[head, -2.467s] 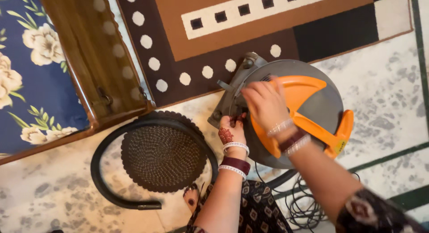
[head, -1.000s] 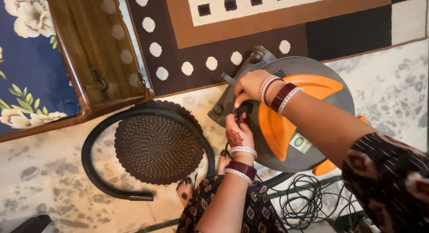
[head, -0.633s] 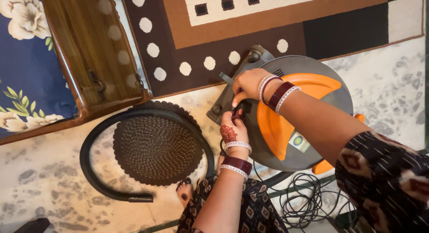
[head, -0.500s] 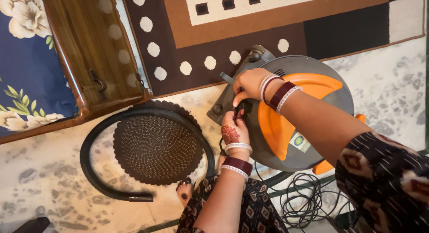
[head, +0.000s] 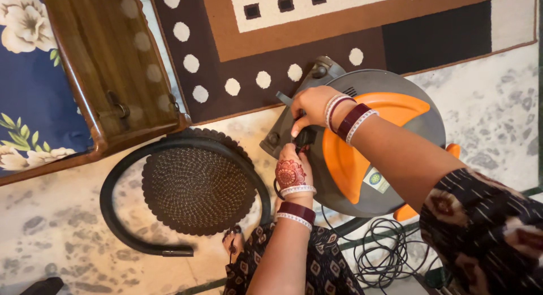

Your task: The person assembles a canister vacuum cleaner by attaching the lid and securing the power cord. They then plug the vacuum into a wall socket and use the hose attachment to vacuum a brown pillow on a bed.

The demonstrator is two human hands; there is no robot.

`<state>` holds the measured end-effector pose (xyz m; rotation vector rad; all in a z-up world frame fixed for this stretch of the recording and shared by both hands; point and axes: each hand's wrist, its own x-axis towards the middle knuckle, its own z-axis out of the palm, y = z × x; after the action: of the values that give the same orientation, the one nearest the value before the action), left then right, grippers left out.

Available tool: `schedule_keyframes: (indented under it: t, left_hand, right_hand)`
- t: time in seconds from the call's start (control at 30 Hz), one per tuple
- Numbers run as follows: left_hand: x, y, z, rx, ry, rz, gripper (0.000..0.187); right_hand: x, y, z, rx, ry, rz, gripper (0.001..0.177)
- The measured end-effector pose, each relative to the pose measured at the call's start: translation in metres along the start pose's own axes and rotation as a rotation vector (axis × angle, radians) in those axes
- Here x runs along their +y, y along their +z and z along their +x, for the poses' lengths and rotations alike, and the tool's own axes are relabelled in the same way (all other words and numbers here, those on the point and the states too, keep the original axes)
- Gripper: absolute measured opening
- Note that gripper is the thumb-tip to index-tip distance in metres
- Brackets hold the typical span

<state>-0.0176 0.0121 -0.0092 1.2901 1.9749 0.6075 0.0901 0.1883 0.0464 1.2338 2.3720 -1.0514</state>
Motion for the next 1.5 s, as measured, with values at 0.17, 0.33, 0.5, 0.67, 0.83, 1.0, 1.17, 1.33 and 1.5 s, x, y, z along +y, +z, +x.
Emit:
schedule_keyframes:
  t: [0.17, 0.33, 0.5, 0.67, 0.83, 1.0, 1.17, 1.33, 1.5]
  left_hand:
    - [-0.007, 0.002, 0.001, 0.002, 0.103, 0.109, 0.012]
    - [-0.011, 0.009, 0.004, 0.018, 0.154, 0.141, 0.01]
    - [0.0, -0.001, -0.002, 0.081, 0.148, 0.023, 0.019]
    - [-0.033, 0.015, 0.007, -0.144, -0.218, -0.483, 0.016]
    - [-0.087, 0.04, 0.029, -0.489, -0.471, -1.12, 0.013]
    - [-0.054, 0.02, 0.026, -0.145, -0.152, -0.312, 0.019]
    - [0.005, -0.003, 0.011, -0.035, -0.042, 0.043, 0.009]
    - [0.012, -0.002, 0.011, -0.029, -0.151, 0.077, 0.015]
    - [0.003, -0.015, 0.005, -0.276, -0.39, -0.077, 0.029]
  right_hand:
    - [-0.003, 0.0, 0.001, -0.008, 0.001, -0.036, 0.055]
    - [-0.002, -0.001, -0.001, 0.011, 0.008, -0.011, 0.056]
    - [-0.001, 0.001, 0.001, -0.006, 0.004, 0.005, 0.056]
    - [0.0, 0.002, 0.001, -0.011, 0.019, -0.008, 0.056]
    - [0.003, 0.002, 0.002, -0.003, 0.007, 0.01, 0.058]
    - [0.003, 0.004, 0.002, 0.008, 0.003, -0.001, 0.058]
    - [0.002, 0.003, 0.003, 0.004, 0.005, -0.003, 0.058]
    - [0.004, 0.004, 0.003, 0.011, 0.003, 0.003, 0.058]
    - [0.004, 0.004, 0.004, 0.02, -0.003, 0.004, 0.059]
